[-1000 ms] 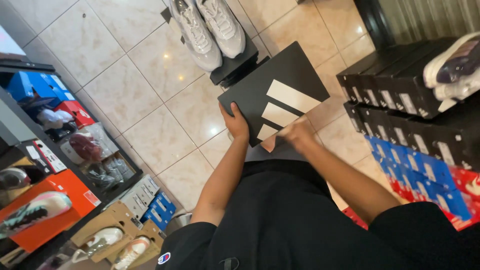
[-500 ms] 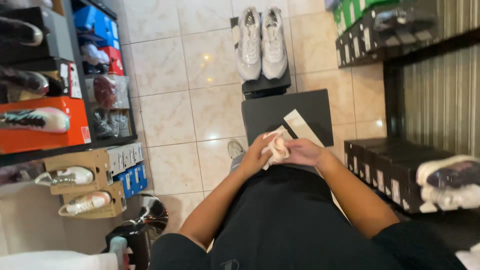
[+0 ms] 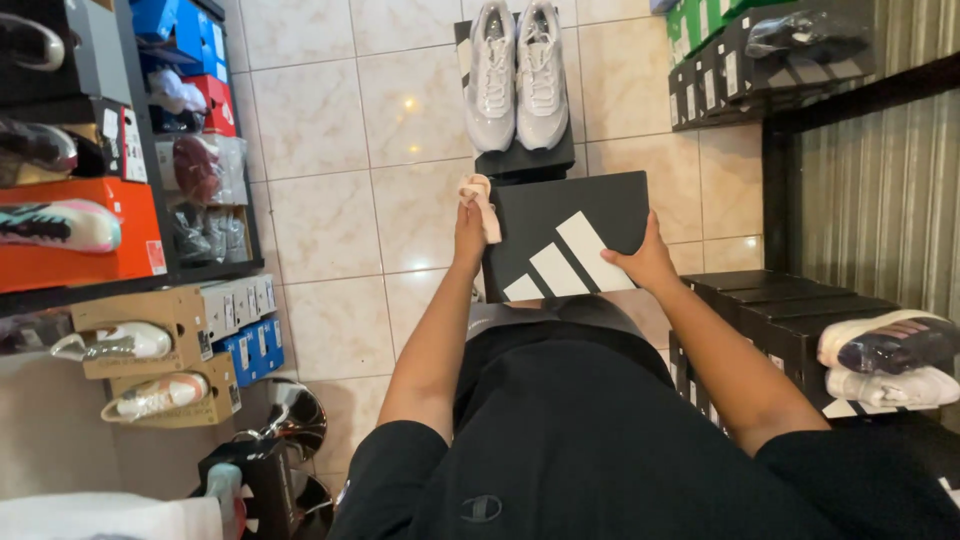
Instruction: Cleaning shoe boxes with a cloth and inspecting the shoes inside before stacking them.
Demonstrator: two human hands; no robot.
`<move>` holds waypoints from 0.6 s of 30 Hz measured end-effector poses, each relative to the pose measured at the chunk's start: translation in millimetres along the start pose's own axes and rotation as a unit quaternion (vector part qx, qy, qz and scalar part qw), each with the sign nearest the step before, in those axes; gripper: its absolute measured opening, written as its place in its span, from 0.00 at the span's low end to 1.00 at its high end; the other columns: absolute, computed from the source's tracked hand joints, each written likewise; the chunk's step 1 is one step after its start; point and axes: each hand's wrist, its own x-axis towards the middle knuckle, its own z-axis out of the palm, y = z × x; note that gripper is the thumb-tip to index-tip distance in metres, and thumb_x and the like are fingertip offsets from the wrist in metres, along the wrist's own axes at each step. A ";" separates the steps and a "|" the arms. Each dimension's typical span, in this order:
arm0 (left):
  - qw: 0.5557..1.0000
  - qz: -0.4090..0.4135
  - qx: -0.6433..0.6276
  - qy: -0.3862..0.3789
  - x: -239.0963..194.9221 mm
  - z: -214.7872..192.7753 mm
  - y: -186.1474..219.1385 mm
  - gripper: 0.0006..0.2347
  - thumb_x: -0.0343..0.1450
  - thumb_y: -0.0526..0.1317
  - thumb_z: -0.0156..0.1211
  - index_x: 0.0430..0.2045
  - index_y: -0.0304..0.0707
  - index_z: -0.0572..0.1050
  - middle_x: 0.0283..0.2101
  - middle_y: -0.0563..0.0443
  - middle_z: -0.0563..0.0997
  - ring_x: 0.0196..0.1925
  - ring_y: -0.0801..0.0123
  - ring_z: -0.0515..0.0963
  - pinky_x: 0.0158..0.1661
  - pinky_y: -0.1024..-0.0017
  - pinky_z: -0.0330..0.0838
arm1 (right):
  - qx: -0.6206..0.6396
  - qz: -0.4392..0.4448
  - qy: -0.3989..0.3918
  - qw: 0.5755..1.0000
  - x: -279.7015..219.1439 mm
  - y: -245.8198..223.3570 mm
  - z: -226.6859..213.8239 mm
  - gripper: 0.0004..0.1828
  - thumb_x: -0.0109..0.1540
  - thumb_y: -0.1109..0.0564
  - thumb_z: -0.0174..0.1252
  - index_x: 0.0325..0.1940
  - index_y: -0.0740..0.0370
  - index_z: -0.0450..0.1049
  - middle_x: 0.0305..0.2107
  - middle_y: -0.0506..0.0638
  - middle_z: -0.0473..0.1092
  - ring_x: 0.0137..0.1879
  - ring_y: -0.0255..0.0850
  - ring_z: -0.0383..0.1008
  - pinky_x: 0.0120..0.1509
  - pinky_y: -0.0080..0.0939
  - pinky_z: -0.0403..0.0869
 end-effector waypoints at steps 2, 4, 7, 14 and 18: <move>0.994 -0.053 0.095 0.027 22.8 -7.1 -33.9 0.23 0.79 0.61 0.39 0.70 0.68 0.59 0.62 0.37 0.75 0.57 0.48 0.80 0.58 0.58 0.75 | 0.000 0.003 0.002 1.000 -1.4 -4.7 -2.6 0.67 0.50 0.38 0.75 0.81 0.48 0.37 0.72 0.69 0.52 0.75 0.65 0.56 0.77 0.66 0.60; 0.990 -0.071 0.123 0.008 -45.2 -12.8 2.2 0.25 0.77 0.54 0.40 0.71 0.51 0.58 0.65 0.31 0.70 0.64 0.45 0.72 0.64 0.55 0.67 | -0.001 0.000 0.006 1.000 0.9 8.2 1.6 0.68 0.50 0.38 0.75 0.81 0.48 0.38 0.71 0.69 0.54 0.74 0.65 0.57 0.77 0.66 0.61; 0.972 -0.122 0.191 -0.060 -110.3 -32.6 23.3 0.28 0.75 0.49 0.42 0.71 0.34 0.57 0.69 0.25 0.64 0.71 0.42 0.64 0.69 0.53 0.59 | -0.002 0.005 0.004 1.000 13.9 23.3 1.3 0.70 0.48 0.36 0.76 0.81 0.46 0.37 0.71 0.68 0.54 0.74 0.65 0.57 0.76 0.66 0.61; 0.948 -0.137 0.250 -0.139 -146.8 -70.5 79.8 0.23 0.76 0.52 0.43 0.55 0.33 0.75 0.57 0.29 0.78 0.65 0.43 0.73 0.62 0.51 0.67 | 0.132 0.104 -0.121 0.978 -14.6 -32.2 -87.6 0.43 0.63 0.42 0.60 0.78 0.59 0.56 0.66 0.76 0.59 0.67 0.71 0.64 0.63 0.72 0.68; 0.946 -0.056 0.290 -0.134 -185.9 -52.9 242.2 0.23 0.76 0.44 0.41 0.51 0.13 0.73 0.48 0.17 0.81 0.56 0.32 0.79 0.59 0.52 0.72 | 0.138 0.098 -0.136 0.976 -0.8 -55.6 -147.2 0.40 0.70 0.35 0.42 0.75 0.68 0.60 0.61 0.80 0.64 0.62 0.70 0.69 0.63 0.70 0.67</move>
